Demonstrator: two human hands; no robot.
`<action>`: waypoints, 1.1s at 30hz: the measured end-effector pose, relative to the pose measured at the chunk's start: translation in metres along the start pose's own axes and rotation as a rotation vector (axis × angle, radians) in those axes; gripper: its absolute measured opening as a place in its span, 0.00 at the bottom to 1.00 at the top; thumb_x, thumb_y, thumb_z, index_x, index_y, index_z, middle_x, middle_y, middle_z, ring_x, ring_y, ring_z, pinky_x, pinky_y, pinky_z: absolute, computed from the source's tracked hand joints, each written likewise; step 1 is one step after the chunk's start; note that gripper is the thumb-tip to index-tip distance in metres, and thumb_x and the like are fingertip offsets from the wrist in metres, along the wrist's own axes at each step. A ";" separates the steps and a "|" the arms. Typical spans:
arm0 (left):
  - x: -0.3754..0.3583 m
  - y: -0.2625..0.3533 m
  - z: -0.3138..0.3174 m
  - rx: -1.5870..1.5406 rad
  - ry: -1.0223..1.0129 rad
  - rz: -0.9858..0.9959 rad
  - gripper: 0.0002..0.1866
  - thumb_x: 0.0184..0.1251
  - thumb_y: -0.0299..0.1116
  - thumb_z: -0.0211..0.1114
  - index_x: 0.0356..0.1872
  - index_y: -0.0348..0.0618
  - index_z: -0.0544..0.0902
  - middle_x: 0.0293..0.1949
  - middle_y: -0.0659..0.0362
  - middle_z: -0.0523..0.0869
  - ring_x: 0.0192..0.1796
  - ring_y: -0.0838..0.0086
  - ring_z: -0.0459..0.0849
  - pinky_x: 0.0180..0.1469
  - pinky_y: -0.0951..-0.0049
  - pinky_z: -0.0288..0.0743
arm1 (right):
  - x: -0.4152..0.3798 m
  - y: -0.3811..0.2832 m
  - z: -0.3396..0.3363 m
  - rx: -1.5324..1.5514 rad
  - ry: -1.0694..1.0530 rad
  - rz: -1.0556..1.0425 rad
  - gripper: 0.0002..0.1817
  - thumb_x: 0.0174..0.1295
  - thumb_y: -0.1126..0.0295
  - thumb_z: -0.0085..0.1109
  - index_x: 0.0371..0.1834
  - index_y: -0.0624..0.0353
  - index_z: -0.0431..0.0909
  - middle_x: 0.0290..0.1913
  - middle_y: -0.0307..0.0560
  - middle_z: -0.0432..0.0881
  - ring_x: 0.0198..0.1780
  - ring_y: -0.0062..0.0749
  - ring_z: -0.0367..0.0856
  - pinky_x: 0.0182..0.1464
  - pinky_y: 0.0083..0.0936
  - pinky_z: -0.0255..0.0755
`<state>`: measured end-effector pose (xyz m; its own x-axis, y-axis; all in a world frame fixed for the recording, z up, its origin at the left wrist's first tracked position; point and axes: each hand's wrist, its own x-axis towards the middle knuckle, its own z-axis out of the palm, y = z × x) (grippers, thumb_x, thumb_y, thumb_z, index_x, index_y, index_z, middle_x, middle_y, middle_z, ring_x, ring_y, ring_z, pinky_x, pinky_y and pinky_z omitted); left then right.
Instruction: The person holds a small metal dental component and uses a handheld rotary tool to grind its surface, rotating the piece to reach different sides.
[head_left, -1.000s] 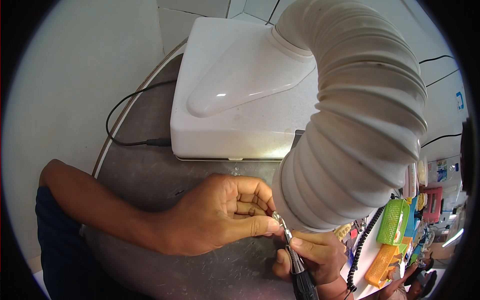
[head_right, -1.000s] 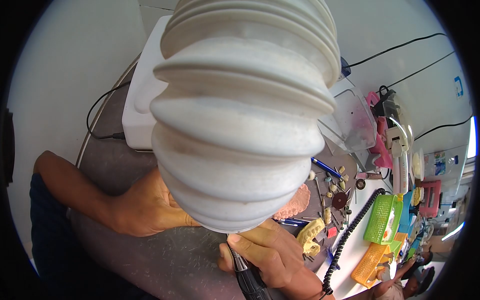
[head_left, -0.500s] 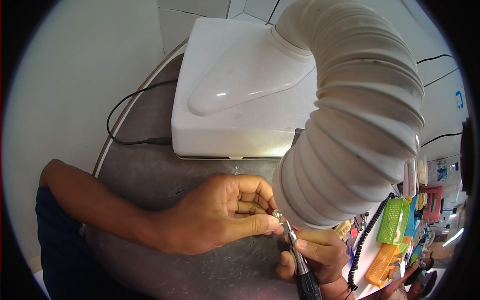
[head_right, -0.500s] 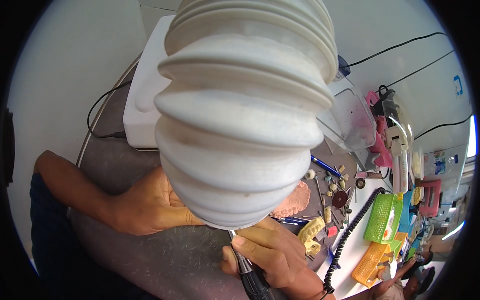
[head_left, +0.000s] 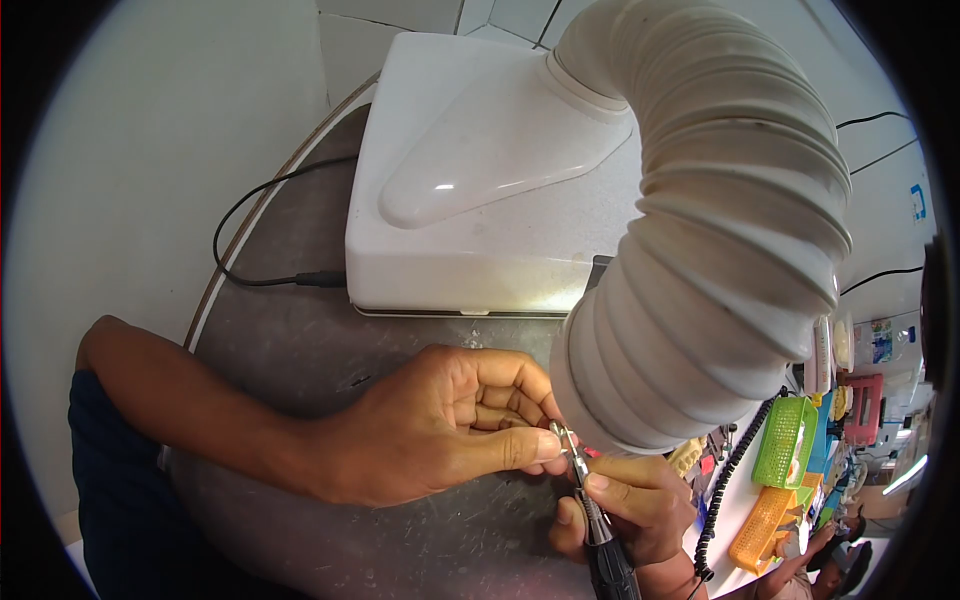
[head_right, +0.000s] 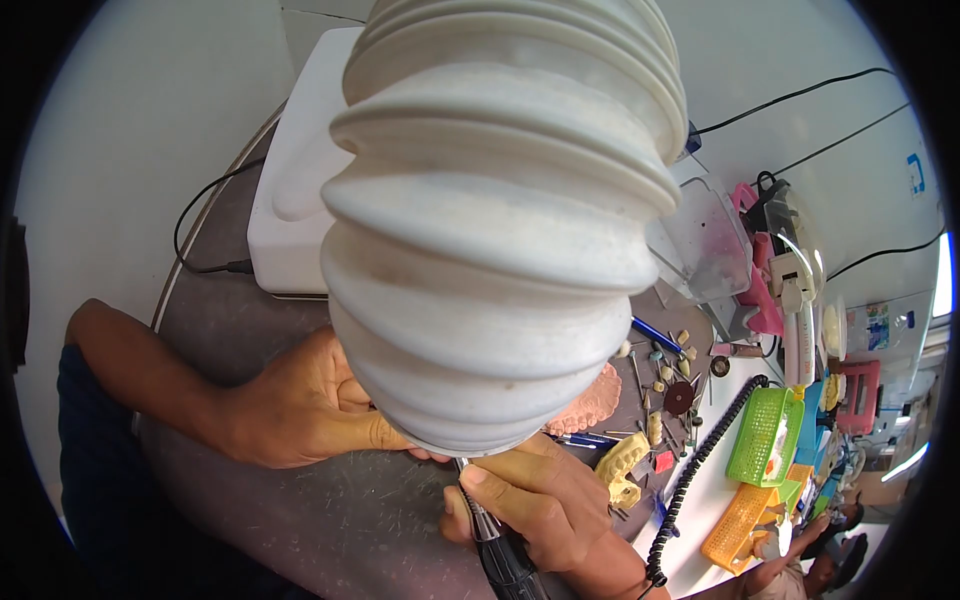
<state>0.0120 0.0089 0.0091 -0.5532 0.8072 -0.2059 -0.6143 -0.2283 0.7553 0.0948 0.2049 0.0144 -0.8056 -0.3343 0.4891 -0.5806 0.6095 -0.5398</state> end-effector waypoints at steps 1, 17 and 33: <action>0.000 0.000 0.000 -0.004 0.000 0.003 0.08 0.65 0.24 0.61 0.42 0.31 0.74 0.38 0.53 0.83 0.43 0.77 0.82 0.50 0.79 0.77 | 0.000 0.001 0.000 0.014 -0.009 -0.006 0.24 0.50 0.70 0.68 0.48 0.54 0.67 0.32 0.51 0.82 0.27 0.32 0.82 0.27 0.22 0.75; 0.001 0.001 -0.002 -0.021 -0.027 -0.008 0.08 0.65 0.24 0.61 0.42 0.32 0.73 0.41 0.53 0.83 0.46 0.75 0.83 0.51 0.79 0.77 | 0.002 0.000 -0.001 0.079 0.012 0.019 0.23 0.51 0.72 0.68 0.49 0.54 0.68 0.31 0.54 0.83 0.27 0.33 0.83 0.27 0.23 0.76; 0.001 -0.001 -0.005 -0.033 -0.047 -0.020 0.08 0.67 0.25 0.59 0.42 0.33 0.73 0.40 0.54 0.83 0.46 0.76 0.83 0.49 0.80 0.77 | 0.003 0.002 -0.001 0.069 -0.002 -0.019 0.24 0.49 0.72 0.69 0.48 0.55 0.68 0.30 0.52 0.81 0.24 0.31 0.81 0.24 0.22 0.73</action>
<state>0.0090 0.0070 0.0051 -0.5142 0.8362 -0.1906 -0.6437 -0.2293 0.7301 0.0914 0.2061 0.0153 -0.7947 -0.3464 0.4985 -0.6022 0.5524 -0.5763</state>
